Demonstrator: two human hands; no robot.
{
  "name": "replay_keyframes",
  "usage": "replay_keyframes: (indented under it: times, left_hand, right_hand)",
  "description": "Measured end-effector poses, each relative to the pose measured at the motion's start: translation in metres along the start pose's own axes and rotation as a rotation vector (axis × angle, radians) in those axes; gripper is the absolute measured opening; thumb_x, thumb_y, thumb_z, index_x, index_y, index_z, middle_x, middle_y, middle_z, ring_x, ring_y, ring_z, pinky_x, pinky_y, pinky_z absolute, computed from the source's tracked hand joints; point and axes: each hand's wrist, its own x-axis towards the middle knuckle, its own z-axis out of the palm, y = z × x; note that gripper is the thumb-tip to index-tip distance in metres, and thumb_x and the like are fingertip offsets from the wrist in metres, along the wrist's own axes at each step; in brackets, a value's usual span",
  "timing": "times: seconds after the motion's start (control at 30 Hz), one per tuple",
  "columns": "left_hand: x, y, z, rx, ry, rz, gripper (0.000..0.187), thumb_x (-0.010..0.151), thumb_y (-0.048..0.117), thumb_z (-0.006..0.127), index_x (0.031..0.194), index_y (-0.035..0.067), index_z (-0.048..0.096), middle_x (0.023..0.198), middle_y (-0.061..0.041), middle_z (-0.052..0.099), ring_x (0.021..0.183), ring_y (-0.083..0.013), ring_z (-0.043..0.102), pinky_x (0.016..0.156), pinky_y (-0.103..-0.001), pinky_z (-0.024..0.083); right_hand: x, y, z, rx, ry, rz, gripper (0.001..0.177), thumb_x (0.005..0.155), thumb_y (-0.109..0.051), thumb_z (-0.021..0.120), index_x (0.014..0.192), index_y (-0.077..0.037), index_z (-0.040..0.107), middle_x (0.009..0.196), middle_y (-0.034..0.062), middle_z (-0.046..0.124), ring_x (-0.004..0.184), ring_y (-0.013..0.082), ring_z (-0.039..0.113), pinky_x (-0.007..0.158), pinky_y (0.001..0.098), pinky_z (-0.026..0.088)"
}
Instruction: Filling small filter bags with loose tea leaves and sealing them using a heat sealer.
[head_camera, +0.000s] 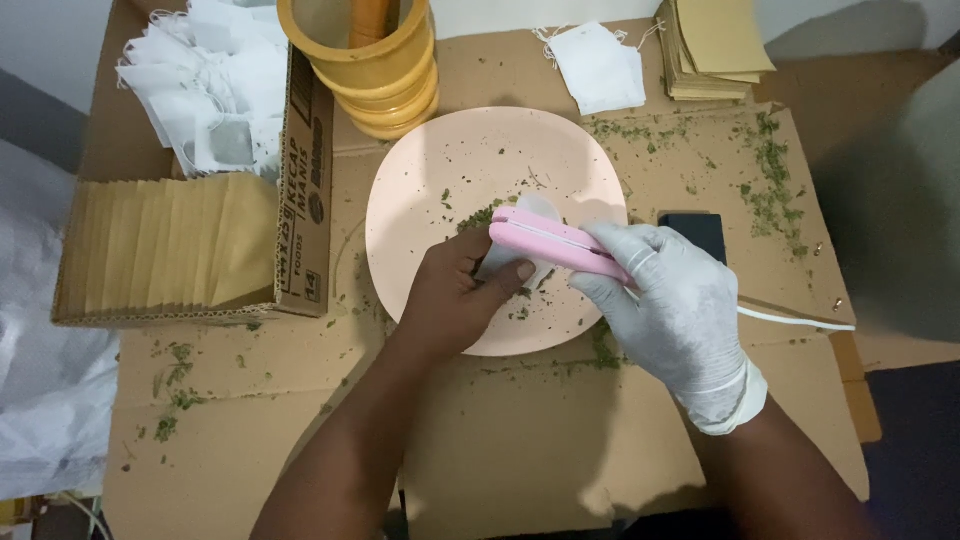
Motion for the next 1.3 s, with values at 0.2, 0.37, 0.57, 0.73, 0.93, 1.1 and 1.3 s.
replay_keyframes:
  times: [0.2, 0.37, 0.57, 0.73, 0.93, 1.1, 1.3]
  left_hand:
    - [0.002, -0.007, 0.0, 0.085, 0.006, 0.054, 0.025, 0.091, 0.027, 0.067, 0.113, 0.015, 0.07, 0.088, 0.001, 0.067, 0.077, -0.0129, 0.062, 0.069, -0.029, 0.049]
    - [0.002, -0.006, 0.0, 0.065, 0.005, 0.028, 0.022, 0.09, 0.027, 0.068, 0.108, 0.014, 0.071, 0.086, 0.002, 0.069, 0.077, -0.0125, 0.065, 0.07, -0.028, 0.051]
    - [0.004, -0.014, 0.001, 0.048, 0.006, 0.044, 0.025, 0.09, 0.026, 0.069, 0.11, 0.012, 0.07, 0.088, -0.001, 0.07, 0.081, -0.0141, 0.068, 0.071, -0.03, 0.054]
    - [0.002, -0.007, 0.0, 0.001, -0.002, 0.012, 0.021, 0.09, 0.023, 0.069, 0.108, 0.011, 0.071, 0.085, 0.0, 0.07, 0.079, -0.0138, 0.07, 0.071, -0.029, 0.056]
    - [0.002, -0.009, 0.001, -0.011, -0.004, 0.028, 0.021, 0.09, 0.025, 0.068, 0.104, 0.009, 0.07, 0.085, -0.003, 0.068, 0.078, -0.0155, 0.069, 0.071, -0.03, 0.057]
    - [0.0, -0.004, 0.0, 0.055, -0.002, 0.047, 0.021, 0.091, 0.025, 0.067, 0.11, 0.015, 0.069, 0.086, 0.001, 0.071, 0.08, -0.0133, 0.069, 0.073, -0.029, 0.054]
    - [0.003, -0.01, 0.0, 0.103, 0.016, 0.06, 0.021, 0.09, 0.028, 0.068, 0.104, 0.013, 0.071, 0.084, 0.0, 0.07, 0.075, -0.0134, 0.065, 0.067, -0.029, 0.05]
  right_hand:
    - [0.001, 0.0, -0.001, -0.011, -0.007, -0.015, 0.033, 0.092, -0.033, 0.077, 0.119, -0.016, 0.071, 0.101, 0.0035, 0.071, 0.082, 0.0226, 0.065, 0.068, 0.0347, 0.049]
    - [0.002, -0.002, -0.002, -0.004, 0.012, -0.016, 0.028, 0.093, -0.029, 0.077, 0.117, -0.016, 0.071, 0.097, 0.002, 0.07, 0.079, 0.021, 0.063, 0.066, 0.0325, 0.048]
    - [0.003, -0.003, -0.003, 0.002, 0.003, -0.01, 0.031, 0.092, -0.031, 0.077, 0.119, -0.016, 0.071, 0.098, 0.0034, 0.071, 0.081, 0.0224, 0.065, 0.068, 0.0332, 0.048]
    - [0.002, -0.003, -0.002, -0.005, 0.003, -0.003, 0.027, 0.093, -0.03, 0.076, 0.117, -0.017, 0.071, 0.096, 0.0009, 0.07, 0.079, 0.0211, 0.063, 0.066, 0.0326, 0.048]
    - [0.0, 0.0, 0.0, -0.008, 0.006, 0.002, 0.031, 0.092, -0.031, 0.078, 0.119, -0.017, 0.071, 0.1, 0.0037, 0.071, 0.083, 0.0219, 0.066, 0.068, 0.0335, 0.05]
    - [0.0, -0.001, 0.0, 0.0, 0.024, -0.021, 0.032, 0.093, -0.03, 0.079, 0.121, -0.016, 0.072, 0.099, 0.0039, 0.072, 0.082, 0.0218, 0.066, 0.067, 0.0327, 0.049]
    - [0.0, 0.0, 0.0, 0.02, 0.024, -0.038, 0.034, 0.092, -0.029, 0.079, 0.122, -0.014, 0.071, 0.101, 0.0065, 0.072, 0.084, 0.0231, 0.067, 0.07, 0.0337, 0.051]
